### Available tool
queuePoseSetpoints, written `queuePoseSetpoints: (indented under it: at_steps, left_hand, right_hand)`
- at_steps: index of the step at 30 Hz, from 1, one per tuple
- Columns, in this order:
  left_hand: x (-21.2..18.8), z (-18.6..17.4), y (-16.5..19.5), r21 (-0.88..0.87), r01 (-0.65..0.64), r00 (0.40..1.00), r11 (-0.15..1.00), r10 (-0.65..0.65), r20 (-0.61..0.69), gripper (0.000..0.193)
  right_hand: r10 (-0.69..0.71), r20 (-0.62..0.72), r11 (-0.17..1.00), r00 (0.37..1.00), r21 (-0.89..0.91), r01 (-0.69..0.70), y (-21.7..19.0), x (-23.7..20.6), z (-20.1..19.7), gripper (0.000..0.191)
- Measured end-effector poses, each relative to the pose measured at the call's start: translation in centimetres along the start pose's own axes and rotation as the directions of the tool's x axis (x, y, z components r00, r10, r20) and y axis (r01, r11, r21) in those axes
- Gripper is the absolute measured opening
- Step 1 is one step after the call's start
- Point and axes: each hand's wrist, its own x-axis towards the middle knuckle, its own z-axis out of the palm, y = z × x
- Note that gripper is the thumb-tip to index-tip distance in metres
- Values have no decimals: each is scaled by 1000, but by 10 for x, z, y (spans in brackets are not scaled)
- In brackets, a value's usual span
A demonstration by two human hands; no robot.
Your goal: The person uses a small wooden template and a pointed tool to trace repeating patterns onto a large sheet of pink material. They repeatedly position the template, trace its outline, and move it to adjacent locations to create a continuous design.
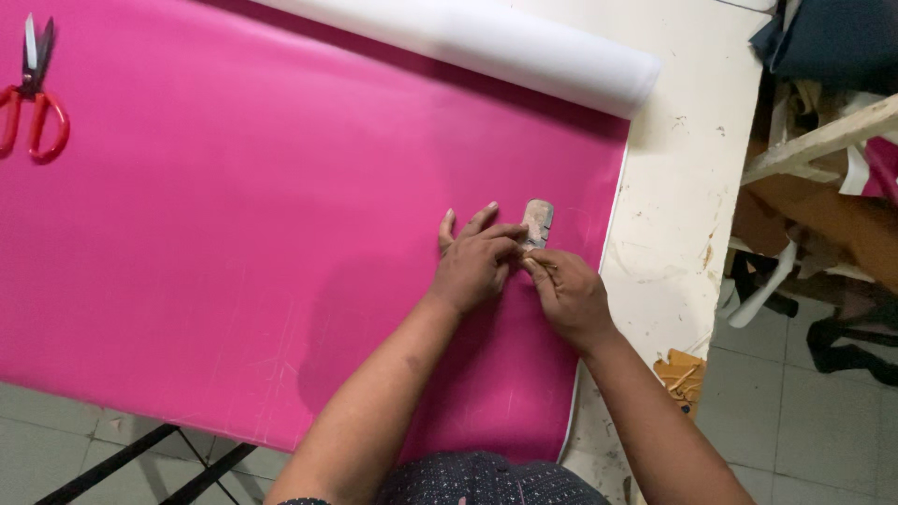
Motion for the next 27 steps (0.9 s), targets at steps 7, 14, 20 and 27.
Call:
queuePoseSetpoints:
  at_steps: [7, 14, 20, 27]
  left_hand:
    - [-2, 3, 1, -10, -18, 999, 1000, 18, -52, 13]
    - [-2, 4, 1, 14, -36, 997, 999, 37, -74, 12]
    - [-3, 9, -1, 35, -59, 994, 998, 62, -94, 12]
    - [-14, 28, -1, 419, -159, 976, 894, 207, -72, 31]
  right_hand:
    - [221, -56, 974, 974, 58, -218, 7, 3, -16, 19]
    - [248, -21, 966, 968, 86, -246, 10, 8, -15, 21]
    - [268, 31, 953, 963, 138, -270, 17, 14, -11, 25]
    - [525, 38, 663, 850, 609, -436, 33, -17, -23, 27]
